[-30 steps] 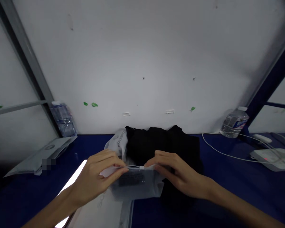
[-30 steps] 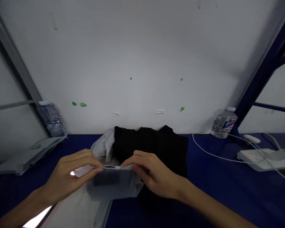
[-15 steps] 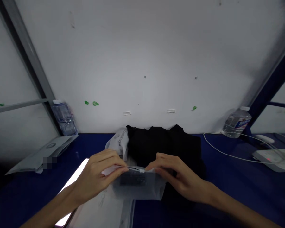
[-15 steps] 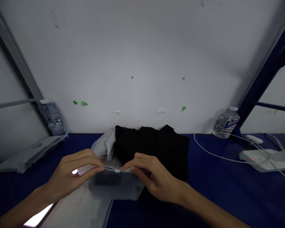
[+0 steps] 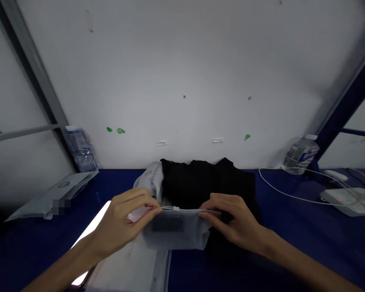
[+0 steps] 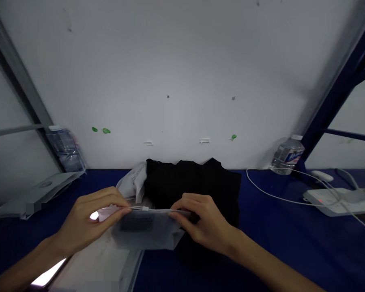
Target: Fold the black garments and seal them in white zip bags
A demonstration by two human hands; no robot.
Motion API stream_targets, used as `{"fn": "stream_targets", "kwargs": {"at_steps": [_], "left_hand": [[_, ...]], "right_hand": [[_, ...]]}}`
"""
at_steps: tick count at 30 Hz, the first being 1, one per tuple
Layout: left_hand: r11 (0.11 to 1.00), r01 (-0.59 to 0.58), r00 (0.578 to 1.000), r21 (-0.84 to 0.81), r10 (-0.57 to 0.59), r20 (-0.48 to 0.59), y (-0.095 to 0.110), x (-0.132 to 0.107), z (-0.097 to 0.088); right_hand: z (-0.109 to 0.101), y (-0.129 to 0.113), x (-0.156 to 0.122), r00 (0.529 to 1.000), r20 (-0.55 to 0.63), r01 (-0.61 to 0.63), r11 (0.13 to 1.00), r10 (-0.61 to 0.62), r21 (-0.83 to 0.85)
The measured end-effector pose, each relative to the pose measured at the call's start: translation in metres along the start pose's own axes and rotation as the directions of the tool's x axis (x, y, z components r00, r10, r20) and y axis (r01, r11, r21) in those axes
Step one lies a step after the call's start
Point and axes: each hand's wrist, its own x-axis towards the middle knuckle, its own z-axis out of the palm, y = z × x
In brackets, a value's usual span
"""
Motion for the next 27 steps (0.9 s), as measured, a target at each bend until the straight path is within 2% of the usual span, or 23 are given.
{"fn": "stream_targets", "kwargs": {"at_steps": [3,6,10,13,20,27], "left_hand": [[0.999,-0.013,0.999,0.046,0.011,0.037,0.005,0.001,0.002],[0.984,-0.106,0.994,0.143,0.100,0.045,0.009,0.001,0.003],[0.934,-0.213,0.976,0.288,0.217,0.019,0.015,-0.002,0.005],[0.914,-0.255,0.965,0.316,0.263,0.020,0.019,-0.003,0.008],[0.981,-0.134,0.991,0.142,0.135,0.004,0.022,-0.005,0.012],[0.999,-0.007,0.998,0.044,0.010,-0.059,0.017,-0.006,0.011]], "right_hand": [[0.004,-0.005,-0.001,1.000,-0.021,0.021,0.999,-0.020,0.026],[0.010,-0.011,-0.002,0.998,-0.043,0.039,0.998,-0.037,0.040],[0.015,-0.015,-0.004,0.999,-0.042,0.005,0.999,-0.003,0.046],[0.018,-0.018,-0.006,0.999,-0.023,-0.024,0.999,0.025,0.049],[0.024,-0.023,-0.006,0.997,0.008,-0.081,0.995,0.080,0.059],[0.022,-0.019,-0.005,0.987,-0.033,-0.150,0.981,0.155,0.124]]}}
